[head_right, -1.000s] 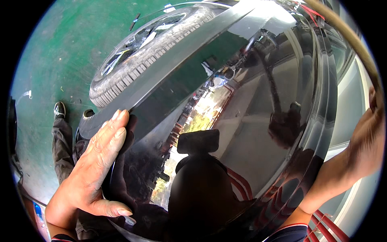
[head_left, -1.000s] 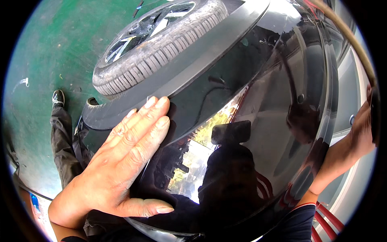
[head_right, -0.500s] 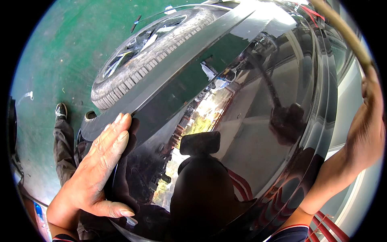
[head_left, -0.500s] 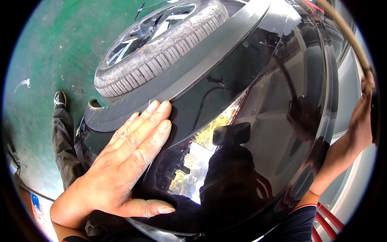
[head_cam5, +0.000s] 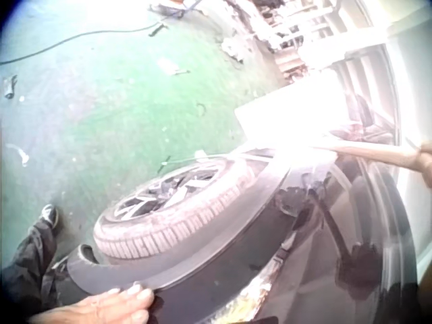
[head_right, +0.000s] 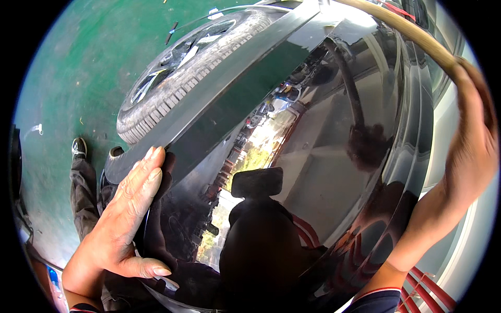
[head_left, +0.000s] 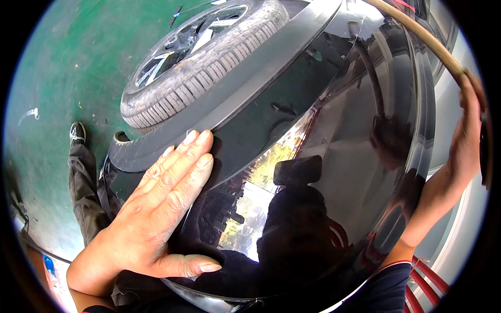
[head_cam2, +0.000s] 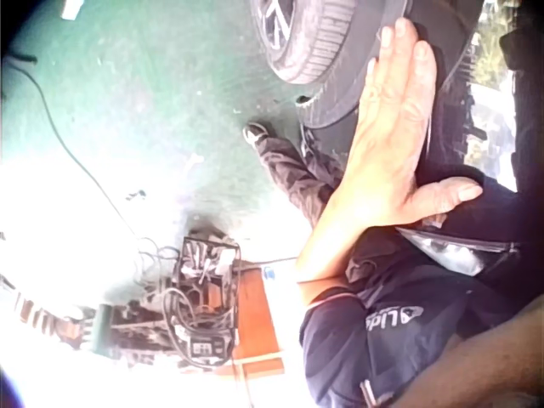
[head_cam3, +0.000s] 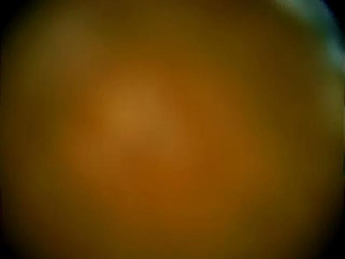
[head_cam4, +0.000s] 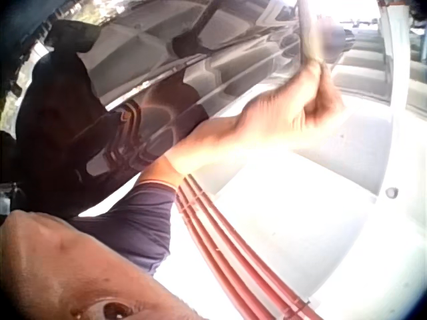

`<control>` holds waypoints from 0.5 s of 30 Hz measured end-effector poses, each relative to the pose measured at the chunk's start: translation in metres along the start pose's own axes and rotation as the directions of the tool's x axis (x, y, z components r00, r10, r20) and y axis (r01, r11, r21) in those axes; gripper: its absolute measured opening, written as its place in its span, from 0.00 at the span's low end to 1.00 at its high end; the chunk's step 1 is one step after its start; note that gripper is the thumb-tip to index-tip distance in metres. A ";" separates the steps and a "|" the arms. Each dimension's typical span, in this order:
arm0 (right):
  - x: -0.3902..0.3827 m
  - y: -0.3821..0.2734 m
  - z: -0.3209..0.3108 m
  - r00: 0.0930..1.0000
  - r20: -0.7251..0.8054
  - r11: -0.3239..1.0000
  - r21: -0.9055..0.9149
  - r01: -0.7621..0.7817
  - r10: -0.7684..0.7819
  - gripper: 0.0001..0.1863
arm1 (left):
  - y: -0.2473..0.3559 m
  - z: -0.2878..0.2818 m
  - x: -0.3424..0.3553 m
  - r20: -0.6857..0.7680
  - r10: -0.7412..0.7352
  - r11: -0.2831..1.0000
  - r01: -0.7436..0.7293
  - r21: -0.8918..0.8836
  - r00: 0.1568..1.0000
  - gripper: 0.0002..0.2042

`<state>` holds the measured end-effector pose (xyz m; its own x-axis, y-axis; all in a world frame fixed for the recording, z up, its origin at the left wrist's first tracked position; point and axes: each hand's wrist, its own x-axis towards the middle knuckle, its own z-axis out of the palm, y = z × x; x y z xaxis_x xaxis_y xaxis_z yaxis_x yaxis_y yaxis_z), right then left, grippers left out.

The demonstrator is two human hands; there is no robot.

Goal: The person uses a hammer and a white block to tap and adjust the front bumper of a black car. They repeatedly tap along the bumper edge and then move to the engine bay to tap internal metal components with the hammer.

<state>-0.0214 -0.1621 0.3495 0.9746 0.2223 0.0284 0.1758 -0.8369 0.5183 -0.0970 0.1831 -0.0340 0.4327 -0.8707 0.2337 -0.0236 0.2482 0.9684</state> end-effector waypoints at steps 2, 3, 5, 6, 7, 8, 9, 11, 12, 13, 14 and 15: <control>-0.001 -0.004 0.001 0.990 -0.045 0.990 -0.042 0.134 -0.135 0.12 | -0.001 0.000 0.000 -0.016 0.004 1.000 -0.004 0.004 1.000 0.60; 0.001 -0.006 0.001 0.997 -0.023 0.997 -0.023 0.076 -0.076 0.12 | -0.001 -0.001 0.000 -0.015 0.008 1.000 -0.008 -0.005 1.000 0.60; 0.003 -0.009 0.002 0.993 0.089 0.997 -0.007 -0.077 0.077 0.11 | -0.001 -0.001 0.000 -0.010 0.008 1.000 -0.008 -0.018 1.000 0.60; 0.002 -0.012 0.002 0.992 -0.020 0.986 -0.114 -0.126 0.124 0.11 | -0.001 -0.001 0.000 -0.006 0.011 1.000 -0.011 -0.017 1.000 0.60; 0.004 -0.010 0.001 0.999 -0.047 1.000 -0.009 -0.012 0.012 0.11 | -0.001 -0.001 0.000 -0.008 0.012 1.000 -0.013 -0.012 1.000 0.60; 0.004 -0.010 0.001 0.992 -0.072 0.990 0.089 0.107 -0.100 0.11 | -0.001 -0.001 0.000 -0.011 0.006 1.000 -0.007 -0.009 1.000 0.60; 0.004 -0.007 -0.001 0.998 -0.050 0.996 0.084 0.044 -0.040 0.11 | -0.001 -0.002 0.000 -0.005 0.004 1.000 -0.004 -0.009 1.000 0.60; 0.000 -0.001 -0.004 0.999 -0.025 0.999 0.038 -0.022 0.023 0.11 | 0.000 -0.001 -0.001 0.005 -0.003 1.000 0.004 -0.017 1.000 0.60; -0.002 0.002 -0.006 1.000 -0.023 0.999 0.032 -0.020 0.021 0.11 | 0.000 -0.002 -0.001 0.006 -0.001 1.000 0.001 -0.015 1.000 0.60; -0.005 0.003 -0.007 0.999 -0.042 0.998 0.059 -0.001 0.003 0.11 | 0.000 -0.002 0.000 0.001 0.002 1.000 -0.002 -0.006 1.000 0.60; -0.006 0.003 -0.009 0.996 -0.084 0.989 0.139 0.047 -0.035 0.11 | 0.000 -0.002 0.000 -0.004 0.000 1.000 0.000 -0.005 1.000 0.60; -0.007 0.001 -0.011 0.989 -0.128 0.973 0.211 0.094 -0.068 0.11 | 0.000 -0.002 0.000 -0.001 -0.001 1.000 0.001 -0.008 1.000 0.60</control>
<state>-0.0293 -0.1589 0.3588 0.9346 0.3406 0.1023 0.2919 -0.8990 0.3263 -0.0950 0.1842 -0.0341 0.4332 -0.8707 0.2331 -0.0162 0.2510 0.9678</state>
